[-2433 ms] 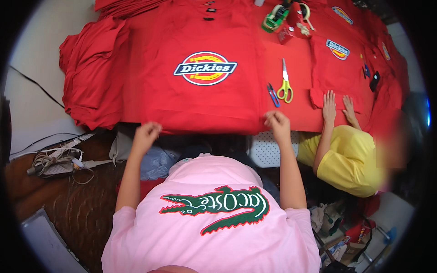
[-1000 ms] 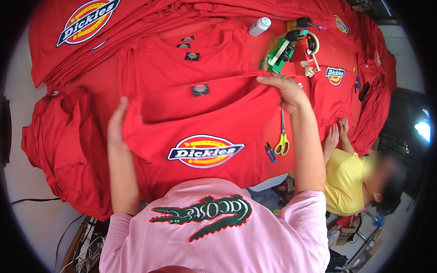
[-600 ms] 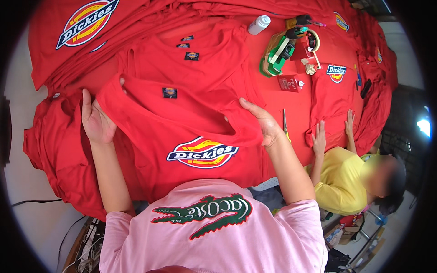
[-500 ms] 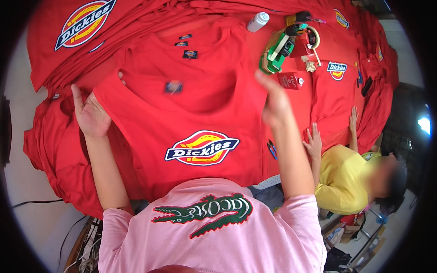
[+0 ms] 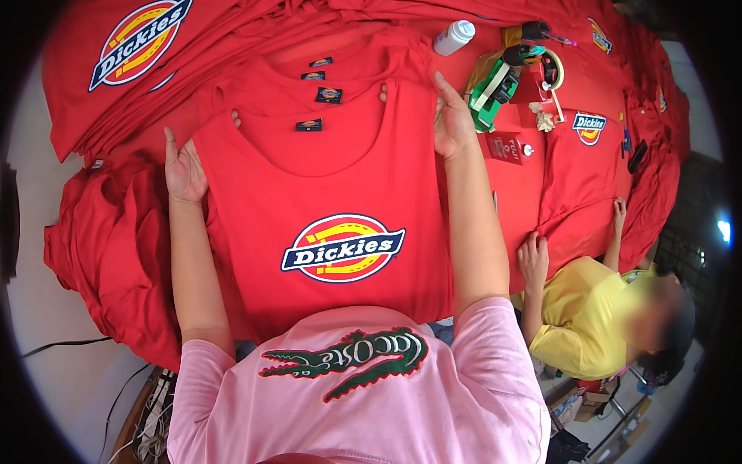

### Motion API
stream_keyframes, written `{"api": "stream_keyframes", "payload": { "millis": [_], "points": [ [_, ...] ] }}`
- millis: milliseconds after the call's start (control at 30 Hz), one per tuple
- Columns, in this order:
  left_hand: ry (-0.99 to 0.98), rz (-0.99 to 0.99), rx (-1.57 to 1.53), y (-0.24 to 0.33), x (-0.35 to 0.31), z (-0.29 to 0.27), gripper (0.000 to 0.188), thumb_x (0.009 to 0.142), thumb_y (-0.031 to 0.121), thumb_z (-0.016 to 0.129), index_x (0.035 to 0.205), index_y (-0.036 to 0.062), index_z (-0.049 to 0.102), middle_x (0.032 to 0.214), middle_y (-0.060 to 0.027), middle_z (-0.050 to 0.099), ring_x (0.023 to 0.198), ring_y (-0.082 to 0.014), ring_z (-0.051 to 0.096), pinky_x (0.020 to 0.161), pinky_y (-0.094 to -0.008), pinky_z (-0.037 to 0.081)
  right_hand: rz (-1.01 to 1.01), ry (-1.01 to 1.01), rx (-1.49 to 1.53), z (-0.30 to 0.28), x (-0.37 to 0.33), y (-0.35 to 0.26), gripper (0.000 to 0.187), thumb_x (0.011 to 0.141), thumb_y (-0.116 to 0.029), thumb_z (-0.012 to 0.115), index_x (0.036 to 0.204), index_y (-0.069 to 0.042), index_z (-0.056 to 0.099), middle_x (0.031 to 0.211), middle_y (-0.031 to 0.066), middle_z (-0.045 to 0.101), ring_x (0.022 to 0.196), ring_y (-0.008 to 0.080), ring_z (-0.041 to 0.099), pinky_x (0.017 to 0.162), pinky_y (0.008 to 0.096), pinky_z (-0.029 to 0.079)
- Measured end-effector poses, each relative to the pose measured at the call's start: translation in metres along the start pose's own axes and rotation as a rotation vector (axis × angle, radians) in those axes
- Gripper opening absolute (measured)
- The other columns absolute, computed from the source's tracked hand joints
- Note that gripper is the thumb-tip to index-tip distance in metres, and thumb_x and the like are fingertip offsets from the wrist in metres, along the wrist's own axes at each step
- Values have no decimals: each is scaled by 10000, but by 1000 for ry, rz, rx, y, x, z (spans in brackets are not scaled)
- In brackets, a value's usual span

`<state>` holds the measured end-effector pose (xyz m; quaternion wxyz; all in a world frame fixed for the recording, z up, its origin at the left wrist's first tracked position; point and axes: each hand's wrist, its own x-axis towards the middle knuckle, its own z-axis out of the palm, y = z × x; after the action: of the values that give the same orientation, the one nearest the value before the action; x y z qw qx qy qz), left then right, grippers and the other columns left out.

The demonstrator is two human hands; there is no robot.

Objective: The person inspects and organizes red shirts by picking them up from a table, checking the collars and labels, and smoothing them out. The person uses shears to trim a small thread from a garment and handles small plastic tags.

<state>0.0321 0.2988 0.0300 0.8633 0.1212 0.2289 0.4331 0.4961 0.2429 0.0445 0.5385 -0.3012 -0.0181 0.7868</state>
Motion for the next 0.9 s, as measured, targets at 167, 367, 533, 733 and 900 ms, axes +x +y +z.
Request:
{"api": "stream_keyframes", "payload": {
  "millis": [167, 367, 533, 733, 900],
  "points": [
    [-112, -5, -37, -5, 4, -5, 1040, 1040, 723, 266, 1535, -191, 259, 1638, -348, 257, 1552, -420, 263, 1290, -476, 188, 97, -27, -65, -20, 6, -14, 600, 1090, -363, 490, 1383, 160, 522, 1369, 290, 628, 1288, 372, 623, 1133, 459, 484],
    [-48, 24, -49, -6, 1, -3, 1040, 1038, 715, 302, 1545, -190, 231, 1644, -348, 244, 1553, -420, 261, 1290, -476, 185, 139, -56, -30, -19, 7, -14, 575, 1095, -350, 478, 1366, 153, 541, 1353, 278, 642, 1275, 366, 632, 1125, 453, 491],
    [-36, -12, -19, 0, -3, 2, 1106, 1002, 761, 341, 1543, -196, 226, 1646, -337, 254, 1554, -411, 261, 1292, -469, 178, 36, -13, -104, -8, 3, -2, 558, 1082, -320, 482, 1369, 156, 535, 1335, 305, 641, 1258, 367, 642, 1119, 444, 498],
    [-104, 6, 2, 18, -28, 59, 1204, 944, 843, 346, 1534, -203, 250, 1644, -317, 284, 1549, -391, 284, 1288, -459, 185, -138, 248, -416, 27, -23, -23, 269, 1007, -195, 603, 1128, 34, 678, 1105, 184, 750, 1051, 271, 732, 986, 388, 578],
    [-192, 186, 85, 13, -103, 148, 1175, 961, 826, 342, 1561, -175, 212, 1667, -278, 269, 1557, -377, 270, 1285, -455, 188, -314, -69, -393, 118, -117, -24, 215, 1021, -207, 607, 1142, -33, 645, 1119, 126, 747, 1029, 235, 732, 943, 360, 585]
  ]
}}
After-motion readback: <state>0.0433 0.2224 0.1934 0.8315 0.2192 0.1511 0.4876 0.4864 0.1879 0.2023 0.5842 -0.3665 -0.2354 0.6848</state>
